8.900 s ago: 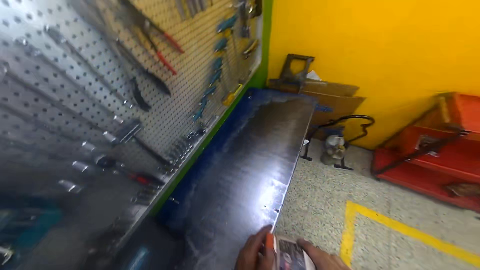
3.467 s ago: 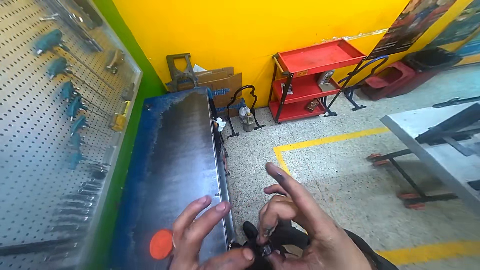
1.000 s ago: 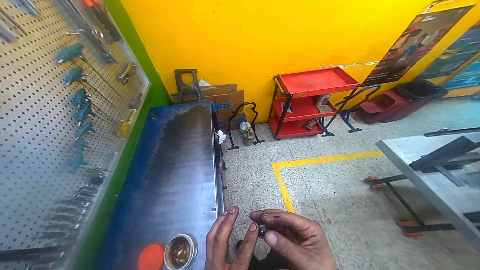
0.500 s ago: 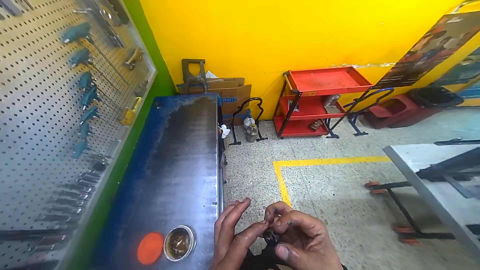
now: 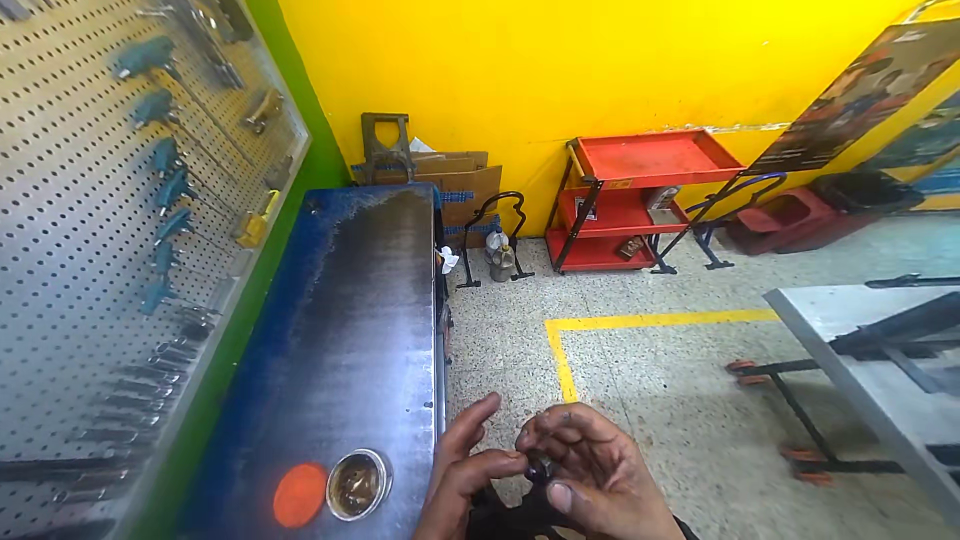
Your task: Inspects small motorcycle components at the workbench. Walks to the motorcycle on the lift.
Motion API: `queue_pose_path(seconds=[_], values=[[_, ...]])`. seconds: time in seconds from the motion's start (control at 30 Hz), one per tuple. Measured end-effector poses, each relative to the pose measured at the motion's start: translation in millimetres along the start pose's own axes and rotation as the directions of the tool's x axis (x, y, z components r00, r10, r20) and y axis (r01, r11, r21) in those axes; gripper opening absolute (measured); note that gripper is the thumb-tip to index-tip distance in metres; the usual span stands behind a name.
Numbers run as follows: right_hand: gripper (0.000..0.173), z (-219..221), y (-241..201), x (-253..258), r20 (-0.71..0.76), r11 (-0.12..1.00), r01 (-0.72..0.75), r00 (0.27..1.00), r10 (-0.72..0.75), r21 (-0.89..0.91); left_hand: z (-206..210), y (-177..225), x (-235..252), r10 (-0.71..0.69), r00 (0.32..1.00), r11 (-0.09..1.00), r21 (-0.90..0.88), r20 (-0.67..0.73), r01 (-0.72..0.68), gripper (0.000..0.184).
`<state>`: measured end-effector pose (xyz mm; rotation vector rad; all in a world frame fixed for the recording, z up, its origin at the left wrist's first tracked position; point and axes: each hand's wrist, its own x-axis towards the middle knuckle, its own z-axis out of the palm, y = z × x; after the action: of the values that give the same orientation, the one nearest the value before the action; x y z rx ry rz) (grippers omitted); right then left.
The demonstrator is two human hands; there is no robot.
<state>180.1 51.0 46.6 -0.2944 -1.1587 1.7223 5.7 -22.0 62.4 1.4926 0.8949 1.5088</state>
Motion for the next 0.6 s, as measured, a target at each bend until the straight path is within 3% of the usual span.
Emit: queue_pose_path(seconds=[0.13, 0.33, 0.47, 0.6], values=[[0.029, -4.0, 1.0, 0.7, 0.023, 0.998, 0.061, 0.998, -0.061, 0.021, -0.8, -1.1, -8.4, -0.012, 1.000, 0.995, 0.103, 0.012, 0.010, 0.066], [0.027, 3.4, -5.4, -3.6, 0.022, 0.951, 0.175, 0.984, -0.176, -0.255, -0.6, -4.2, -11.9, 0.032, 0.998, 0.955, 0.294, 0.046, -0.044, 0.069], [0.023, 5.0, -12.7, -7.7, 0.007, 0.904, 0.188, 0.980, -0.201, -0.384, -2.6, 0.8, -9.9, 0.061, 0.996, 0.873, 0.481, 0.063, -0.084, 0.067], [0.022, 10.7, -15.7, -13.4, 0.028, 0.894, 0.152, 0.988, -0.154, -0.421, -9.1, -6.7, -11.3, 0.078, 0.994, 0.866, 0.490, 0.075, -0.104, 0.055]])
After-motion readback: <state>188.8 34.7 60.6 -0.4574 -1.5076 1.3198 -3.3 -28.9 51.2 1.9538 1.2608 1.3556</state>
